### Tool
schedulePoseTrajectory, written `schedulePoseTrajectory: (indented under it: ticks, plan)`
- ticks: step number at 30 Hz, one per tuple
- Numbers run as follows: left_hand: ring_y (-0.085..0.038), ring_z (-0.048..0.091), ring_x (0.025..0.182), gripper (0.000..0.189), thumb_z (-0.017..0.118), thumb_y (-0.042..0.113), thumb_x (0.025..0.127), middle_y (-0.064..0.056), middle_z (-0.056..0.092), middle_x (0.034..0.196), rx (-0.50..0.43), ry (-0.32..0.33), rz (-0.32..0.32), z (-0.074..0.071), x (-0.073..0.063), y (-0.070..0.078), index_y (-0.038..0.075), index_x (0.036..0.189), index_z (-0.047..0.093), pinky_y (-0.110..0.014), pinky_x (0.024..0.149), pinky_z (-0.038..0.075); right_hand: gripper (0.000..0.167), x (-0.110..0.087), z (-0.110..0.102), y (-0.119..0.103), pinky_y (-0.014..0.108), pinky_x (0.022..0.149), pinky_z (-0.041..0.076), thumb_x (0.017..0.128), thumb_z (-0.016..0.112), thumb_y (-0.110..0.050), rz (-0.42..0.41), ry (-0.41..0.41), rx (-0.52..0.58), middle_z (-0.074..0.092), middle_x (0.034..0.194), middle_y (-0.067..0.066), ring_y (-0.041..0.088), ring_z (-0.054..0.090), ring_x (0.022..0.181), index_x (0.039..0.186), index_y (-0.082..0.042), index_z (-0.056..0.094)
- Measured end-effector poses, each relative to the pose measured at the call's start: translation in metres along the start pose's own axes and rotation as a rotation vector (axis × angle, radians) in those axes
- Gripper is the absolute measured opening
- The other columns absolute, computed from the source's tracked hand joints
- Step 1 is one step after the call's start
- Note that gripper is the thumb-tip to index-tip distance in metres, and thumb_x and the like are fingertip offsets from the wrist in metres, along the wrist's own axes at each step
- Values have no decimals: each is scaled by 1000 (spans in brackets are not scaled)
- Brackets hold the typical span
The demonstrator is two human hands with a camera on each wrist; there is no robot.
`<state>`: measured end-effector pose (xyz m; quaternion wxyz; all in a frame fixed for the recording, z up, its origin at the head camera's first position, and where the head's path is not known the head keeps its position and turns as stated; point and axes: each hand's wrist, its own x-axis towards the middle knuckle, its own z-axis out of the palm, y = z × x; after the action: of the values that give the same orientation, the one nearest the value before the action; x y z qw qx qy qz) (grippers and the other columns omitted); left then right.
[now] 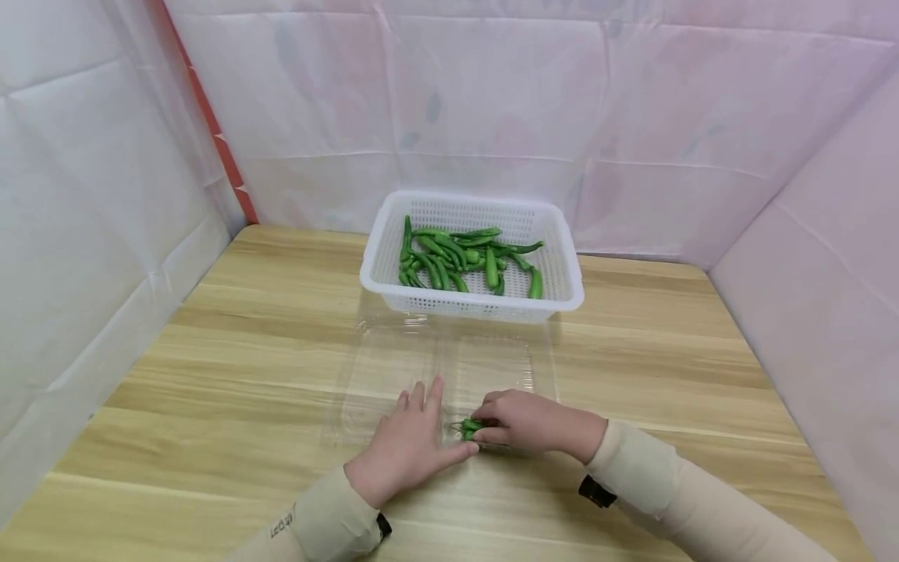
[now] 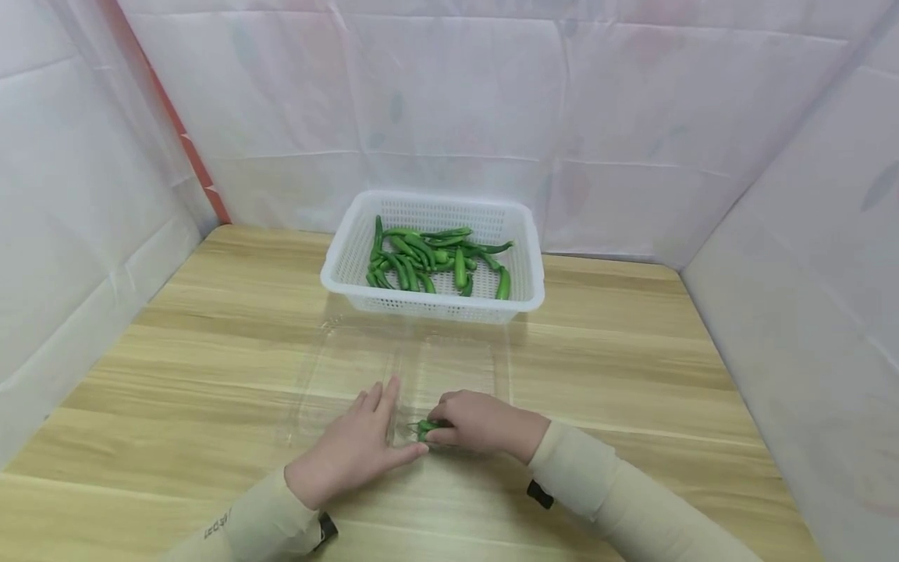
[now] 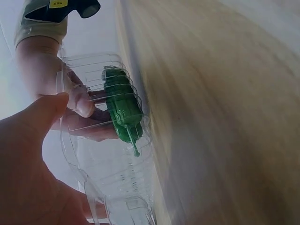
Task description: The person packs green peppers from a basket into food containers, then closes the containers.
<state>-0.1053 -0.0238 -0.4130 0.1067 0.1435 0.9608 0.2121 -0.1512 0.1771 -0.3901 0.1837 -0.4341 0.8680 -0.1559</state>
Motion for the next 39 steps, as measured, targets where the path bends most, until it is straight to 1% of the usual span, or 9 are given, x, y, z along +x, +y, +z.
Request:
schedulePoseTrajectory:
  ticks: [5, 7, 12, 15, 18, 23, 28, 34, 39]
  plan:
    - [-51, 37, 122, 108, 50, 77, 73, -29, 33, 140, -2, 16, 2, -1, 2, 1, 5, 148, 20, -60, 85, 42, 27, -2, -2, 2, 23, 67, 47, 91, 61, -23, -5, 0, 31, 61, 90, -1, 3, 52, 75, 106, -2, 68]
    - [-52, 38, 120, 109, 51, 77, 72, -29, 34, 139, 1, 27, -1, -1, 2, 3, 5, 148, 21, -62, 84, 40, 27, -2, -2, 3, 23, 68, 47, 91, 61, -22, -3, 0, 45, 60, 91, -1, 4, 52, 77, 107, -2, 68]
    - [-53, 36, 121, 115, 46, 83, 68, -28, 32, 141, 32, 35, -36, 1, 3, 11, 5, 148, 20, -67, 86, 34, 28, -3, 3, 6, 27, 76, 48, 92, 60, -21, -2, 4, 97, 61, 99, 1, 7, 55, 87, 111, -3, 66]
    - [-53, 35, 122, 118, 43, 86, 66, -27, 26, 145, 55, 29, -71, 2, 3, 15, 8, 149, 16, -69, 90, 28, 28, -2, 8, 9, 29, 81, 48, 93, 59, -22, -4, 9, 124, 59, 105, 2, 10, 55, 94, 114, -4, 65]
    - [-53, 36, 121, 121, 42, 89, 63, -26, 23, 147, 94, 22, -91, 2, 4, 18, 10, 150, 13, -72, 90, 24, 29, -2, 12, 11, 31, 86, 46, 93, 59, -24, -7, 16, 131, 57, 110, 3, 14, 54, 100, 114, -6, 65]
    - [-54, 40, 118, 125, 37, 92, 60, -26, 31, 143, 145, 6, -92, 1, 5, 22, 9, 150, 13, -74, 89, 23, 30, -2, 16, 12, 32, 87, 45, 94, 57, -27, -9, 12, 140, 55, 113, 3, 15, 52, 102, 113, -6, 65]
    - [-53, 44, 113, 125, 38, 92, 60, -26, 38, 137, 180, 11, -93, 0, 7, 24, 8, 149, 15, -74, 89, 22, 28, -1, 17, 12, 31, 88, 45, 93, 58, -24, 6, 16, 164, 55, 112, 2, 13, 52, 102, 112, -5, 65]
    - [-51, 47, 111, 125, 41, 91, 60, -27, 40, 135, 227, 8, -100, -4, 9, 27, 7, 149, 17, -74, 89, 22, 27, 1, 16, 12, 29, 87, 45, 92, 60, -21, 8, 22, 186, 56, 111, 2, 12, 52, 101, 112, -4, 66]
    - [-50, 48, 111, 124, 44, 89, 61, -27, 41, 134, 234, 3, -107, -6, 8, 29, 6, 149, 18, -74, 91, 21, 25, 1, 13, 11, 29, 86, 46, 92, 60, -20, 8, 20, 190, 57, 111, 3, 14, 55, 100, 110, -4, 66]
